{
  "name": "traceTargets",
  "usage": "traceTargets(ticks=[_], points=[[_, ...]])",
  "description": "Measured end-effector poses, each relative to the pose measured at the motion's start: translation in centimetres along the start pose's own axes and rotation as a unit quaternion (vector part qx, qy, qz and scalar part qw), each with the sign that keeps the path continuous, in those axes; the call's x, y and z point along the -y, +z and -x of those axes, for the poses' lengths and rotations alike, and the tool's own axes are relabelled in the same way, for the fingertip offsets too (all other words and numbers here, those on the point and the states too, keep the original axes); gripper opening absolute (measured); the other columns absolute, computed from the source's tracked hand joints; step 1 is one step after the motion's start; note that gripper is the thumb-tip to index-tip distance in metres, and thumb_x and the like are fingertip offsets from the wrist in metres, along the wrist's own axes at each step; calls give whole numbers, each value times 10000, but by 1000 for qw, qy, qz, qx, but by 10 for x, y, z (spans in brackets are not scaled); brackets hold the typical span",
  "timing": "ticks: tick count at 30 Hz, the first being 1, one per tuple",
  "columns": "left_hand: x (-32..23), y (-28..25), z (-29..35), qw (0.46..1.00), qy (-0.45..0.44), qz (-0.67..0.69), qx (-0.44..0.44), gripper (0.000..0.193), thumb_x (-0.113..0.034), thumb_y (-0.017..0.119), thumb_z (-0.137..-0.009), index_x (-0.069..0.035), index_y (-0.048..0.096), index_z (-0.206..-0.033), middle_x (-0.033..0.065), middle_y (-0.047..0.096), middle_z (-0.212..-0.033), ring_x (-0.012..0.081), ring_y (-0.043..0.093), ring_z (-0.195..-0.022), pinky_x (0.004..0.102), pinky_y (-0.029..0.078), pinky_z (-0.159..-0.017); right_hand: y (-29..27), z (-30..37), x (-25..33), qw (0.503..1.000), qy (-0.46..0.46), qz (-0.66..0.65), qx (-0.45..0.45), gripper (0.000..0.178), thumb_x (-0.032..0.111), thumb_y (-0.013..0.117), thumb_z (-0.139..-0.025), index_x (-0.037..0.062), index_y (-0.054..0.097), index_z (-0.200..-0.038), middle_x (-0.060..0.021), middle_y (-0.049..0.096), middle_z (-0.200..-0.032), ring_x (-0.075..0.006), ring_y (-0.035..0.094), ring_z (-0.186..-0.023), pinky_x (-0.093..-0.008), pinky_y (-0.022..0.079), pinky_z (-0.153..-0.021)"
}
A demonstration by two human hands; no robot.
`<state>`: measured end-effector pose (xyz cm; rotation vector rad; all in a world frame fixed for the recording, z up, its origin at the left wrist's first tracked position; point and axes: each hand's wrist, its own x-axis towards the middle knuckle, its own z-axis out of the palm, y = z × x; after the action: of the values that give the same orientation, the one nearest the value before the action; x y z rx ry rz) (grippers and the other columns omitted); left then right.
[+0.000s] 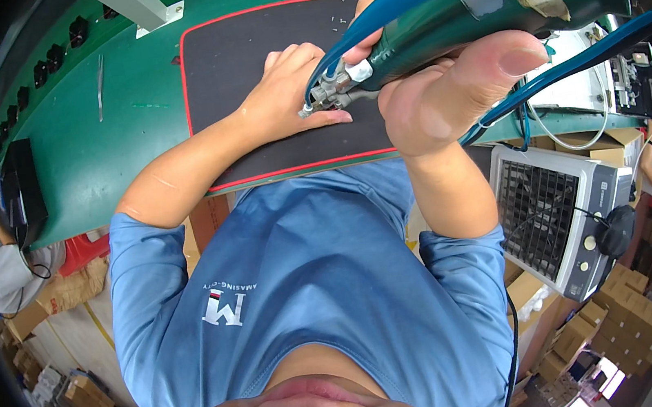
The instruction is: The person assembles electronic components by securing them with screws using a pneumatic screwdriver.
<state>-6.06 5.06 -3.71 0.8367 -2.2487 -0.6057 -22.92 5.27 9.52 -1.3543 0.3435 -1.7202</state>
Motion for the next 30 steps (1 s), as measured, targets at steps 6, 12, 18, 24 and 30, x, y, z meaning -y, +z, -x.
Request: traceTargets(ticks=[6,12,18,24,30], points=[[4,0,-4,1000,11,-16,1,840,-569,878,-649,-68,651,-1284,68,587,-1026,259,566,-997,417,371,-892,-5,2,-5,999,8,-26,22,1130,950,281,-816,-70,596,-1188,-121,623,-729,-190,589,-580,-313,506,-541],[1,-2,-1,1000,-6,-17,23,853,-542,889,-647,-81,626,-1314,55,557,-1031,247,553,-1020,402,344,-905,8,-30,29,996,31,-41,69,1151,973,300,-785,-60,554,-1227,-116,630,-777,-199,598,-621,-330,502,-573],[1,2,-2,1000,-5,17,-9,820,-497,902,-650,-94,622,-1307,47,546,-1029,247,546,-1017,396,341,-902,30,-32,31,999,18,-14,37,1163,982,296,-774,-68,551,-1203,-122,631,-762,-203,592,-600,-329,508,-566],[0,0,-1,1000,-7,19,-9,776,-509,886,-678,-129,632,-1305,51,547,-1041,251,533,-1048,414,348,-921,52,-16,4,980,-12,106,-168,1011,886,265,-883,-48,594,-1083,-88,559,-653,-177,567,-510,-280,470,-437],[2,1,-2,1000,-4,21,-10,766,-507,880,-689,-134,630,-1309,54,548,-1043,253,537,-1038,414,351,-920,28,-10,-3,982,14,121,-144,1009,889,278,-879,-48,584,-1095,-101,568,-681,-176,579,-520,-292,500,-458]])
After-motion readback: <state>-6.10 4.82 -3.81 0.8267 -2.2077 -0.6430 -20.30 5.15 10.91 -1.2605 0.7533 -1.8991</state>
